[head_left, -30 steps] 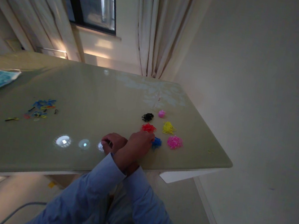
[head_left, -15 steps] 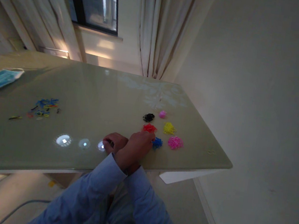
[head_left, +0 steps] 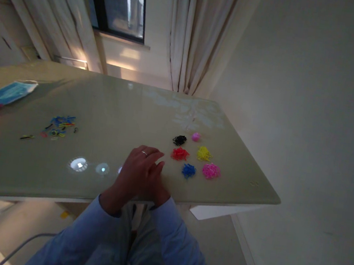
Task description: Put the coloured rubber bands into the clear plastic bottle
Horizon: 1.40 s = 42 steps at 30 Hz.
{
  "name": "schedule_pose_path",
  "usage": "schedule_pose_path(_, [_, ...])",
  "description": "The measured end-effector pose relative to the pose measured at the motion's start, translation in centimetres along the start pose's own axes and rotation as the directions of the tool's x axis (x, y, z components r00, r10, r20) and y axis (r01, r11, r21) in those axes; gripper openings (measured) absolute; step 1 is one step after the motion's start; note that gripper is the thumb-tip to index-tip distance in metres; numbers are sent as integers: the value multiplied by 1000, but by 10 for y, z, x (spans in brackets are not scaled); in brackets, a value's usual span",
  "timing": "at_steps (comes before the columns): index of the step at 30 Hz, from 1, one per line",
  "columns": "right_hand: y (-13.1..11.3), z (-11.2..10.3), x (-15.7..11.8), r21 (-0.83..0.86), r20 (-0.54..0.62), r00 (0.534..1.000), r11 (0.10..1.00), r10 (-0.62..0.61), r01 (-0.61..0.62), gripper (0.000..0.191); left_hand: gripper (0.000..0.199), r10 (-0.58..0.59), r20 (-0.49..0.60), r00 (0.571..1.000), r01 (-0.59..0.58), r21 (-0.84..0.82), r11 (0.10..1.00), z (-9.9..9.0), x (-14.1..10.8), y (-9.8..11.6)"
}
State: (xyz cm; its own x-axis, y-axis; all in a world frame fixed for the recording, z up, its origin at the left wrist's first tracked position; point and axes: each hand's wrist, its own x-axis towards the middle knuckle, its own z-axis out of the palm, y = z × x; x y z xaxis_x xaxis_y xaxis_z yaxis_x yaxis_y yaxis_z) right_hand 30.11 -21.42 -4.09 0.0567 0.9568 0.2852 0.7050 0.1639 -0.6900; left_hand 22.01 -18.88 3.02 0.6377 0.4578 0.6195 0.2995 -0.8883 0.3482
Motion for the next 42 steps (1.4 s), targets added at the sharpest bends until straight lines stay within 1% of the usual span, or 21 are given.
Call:
schedule_pose_path(3, [1, 1, 1, -89, 96, 995, 996, -14, 22, 29, 28, 77, 78, 994, -81, 53, 995, -11, -25, -15])
schedule_pose_path(5, [1, 1, 2, -178, 167, 986, 983, -3, 33, 30, 37, 85, 111, 990, -92, 60, 994, -15, -39, -20])
schedule_pose_path(7, [1, -1, 1, -222, 200, 980, 975, 16, 29, 29, 44, 84, 121, 989, -92, 61, 994, -17, -49, -21])
schedule_pose_path(8, [1, -3, 1, -203, 196, 980, 979, 16, 25, 27, 46, 84, 118, 989, -91, 59, 994, -18, -53, -22])
schedule_pose_path(10, [-2, -9, -1, -111, 165, 986, 993, -6, 25, 24, 48, 80, 109, 991, -87, 54, 995, -20, -58, -24])
schedule_pose_path(13, [-11, -19, -2, 68, 47, 999, 998, -22, 19, 19, 49, 59, 95, 994, -65, 62, 996, -26, -64, -33])
schedule_pose_path(15, [-17, -24, -1, 180, -46, 999, 983, 22, -13, 18, 44, 24, 93, 995, -31, 76, 997, -31, -70, -42])
schedule_pose_path(17, [-21, -27, 0, 253, -90, 992, 965, 89, -64, 18, 37, -30, 92, 995, 22, 84, 996, -37, -78, -54])
schedule_pose_path(20, [-23, -29, 1, 259, -72, 983, 955, 167, -143, 21, 33, -117, 88, 989, 111, 67, 991, -47, -90, -75])
schedule_pose_path(23, [-20, -29, 1, 258, -53, 977, 948, 209, -188, 25, 28, -207, 63, 976, 206, 23, 978, -57, -98, -97])
schedule_pose_path(25, [-17, -31, 4, 290, -34, 967, 928, 254, -233, 28, 24, -278, 21, 960, 279, -57, 959, -64, -100, -108])
schedule_pose_path(27, [-16, -32, 11, 323, 9, 953, 901, 304, -290, 30, 22, -364, -10, 931, 356, -182, 917, -70, -98, -115])
schedule_pose_path(29, [-18, -32, 24, 330, 71, 944, 885, 323, -327, 33, 22, -460, -15, 888, 435, -298, 849, -75, -94, -117])
schedule_pose_path(31, [-25, -30, 44, 310, 131, 946, 894, 296, -323, 36, 22, -533, -15, 846, 490, -374, 787, -77, -91, -115])
schedule_pose_path(32, [-30, -27, 56, 294, 155, 951, 906, 269, -304, 37, 22, -553, -18, 833, 502, -395, 769, -78, -90, -114])
schedule_pose_path(33, [-36, -23, 69, 277, 176, 956, 921, 233, -275, 36, 21, -560, -22, 828, 504, -406, 762, -78, -89, -113])
schedule_pose_path(36, [-59, -2, 111, 189, 236, 967, 971, 99, -145, 30, 20, -543, -28, 839, 488, -401, 775, -75, -90, -111])
schedule_pose_path(39, [-82, 29, 152, -6, 330, 944, 1000, 0, 2, 29, 21, -545, -32, 838, 493, -386, 780, -72, -91, -111])
schedule_pose_path(42, [-98, 61, 183, -109, 388, 920, 989, -48, 98, 29, 21, -570, -40, 821, 517, -373, 771, -70, -91, -112])
